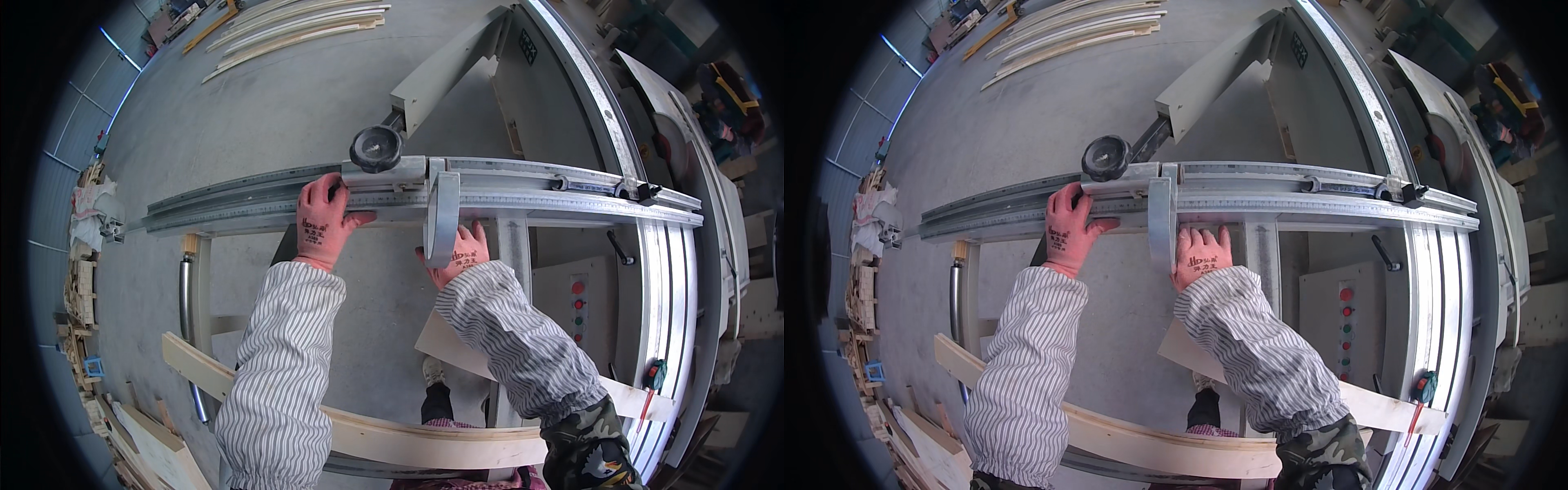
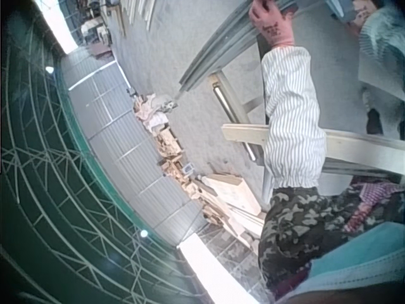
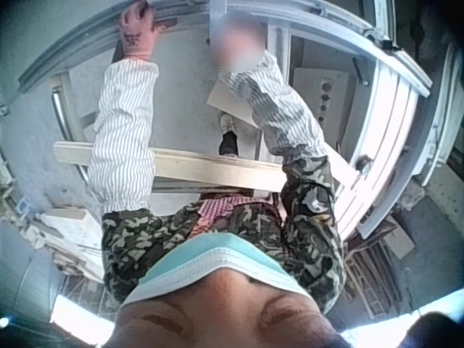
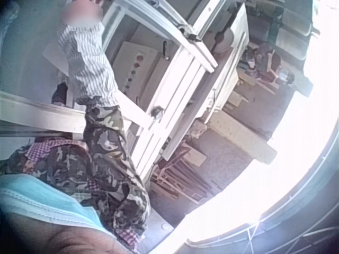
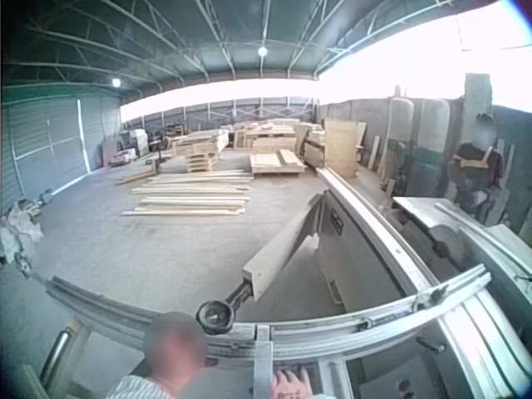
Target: The person repeatedly measures wooden planks with a tape measure and adjusts the fence on a table saw. They handle several planks one at a time, measuring each and repositioning the saw fence before moving to the next piece.
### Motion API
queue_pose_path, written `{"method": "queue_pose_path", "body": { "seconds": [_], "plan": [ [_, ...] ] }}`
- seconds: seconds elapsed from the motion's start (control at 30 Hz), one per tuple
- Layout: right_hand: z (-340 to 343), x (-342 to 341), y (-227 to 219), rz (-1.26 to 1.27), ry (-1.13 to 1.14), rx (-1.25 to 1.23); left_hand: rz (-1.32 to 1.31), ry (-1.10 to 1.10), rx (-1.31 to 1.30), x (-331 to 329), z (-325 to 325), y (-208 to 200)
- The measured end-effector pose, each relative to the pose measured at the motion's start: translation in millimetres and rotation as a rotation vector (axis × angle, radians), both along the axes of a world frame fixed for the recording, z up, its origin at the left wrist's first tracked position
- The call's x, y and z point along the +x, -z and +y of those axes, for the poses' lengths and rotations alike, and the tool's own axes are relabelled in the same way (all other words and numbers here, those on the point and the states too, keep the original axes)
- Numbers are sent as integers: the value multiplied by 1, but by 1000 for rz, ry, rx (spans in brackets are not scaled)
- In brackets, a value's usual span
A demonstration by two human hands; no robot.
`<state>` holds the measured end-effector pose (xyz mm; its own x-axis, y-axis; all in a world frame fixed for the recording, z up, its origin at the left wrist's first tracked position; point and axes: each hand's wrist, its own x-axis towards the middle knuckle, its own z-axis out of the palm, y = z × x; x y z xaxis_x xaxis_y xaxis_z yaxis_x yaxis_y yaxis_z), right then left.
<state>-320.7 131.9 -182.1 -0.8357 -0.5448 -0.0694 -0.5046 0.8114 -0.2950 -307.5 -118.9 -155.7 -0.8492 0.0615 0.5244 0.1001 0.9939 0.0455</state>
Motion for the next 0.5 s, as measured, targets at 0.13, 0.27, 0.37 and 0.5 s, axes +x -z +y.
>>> {"method": "queue_pose_path", "body": {
  "seconds": [0.13,0.27,0.37,0.5],
  "plan": [
    [-1,0,-1,-15,5,9,-13,-5,12,0,1,0],
    [-1,-1,-1,-8,-5,27,-16,-10,7,1,1,-1],
    [0,-1,-2,-14,-10,38,-20,-8,5,1,1,-2],
    [0,-1,-3,-25,1,28,-12,-4,9,1,2,-2]
  ]
}}
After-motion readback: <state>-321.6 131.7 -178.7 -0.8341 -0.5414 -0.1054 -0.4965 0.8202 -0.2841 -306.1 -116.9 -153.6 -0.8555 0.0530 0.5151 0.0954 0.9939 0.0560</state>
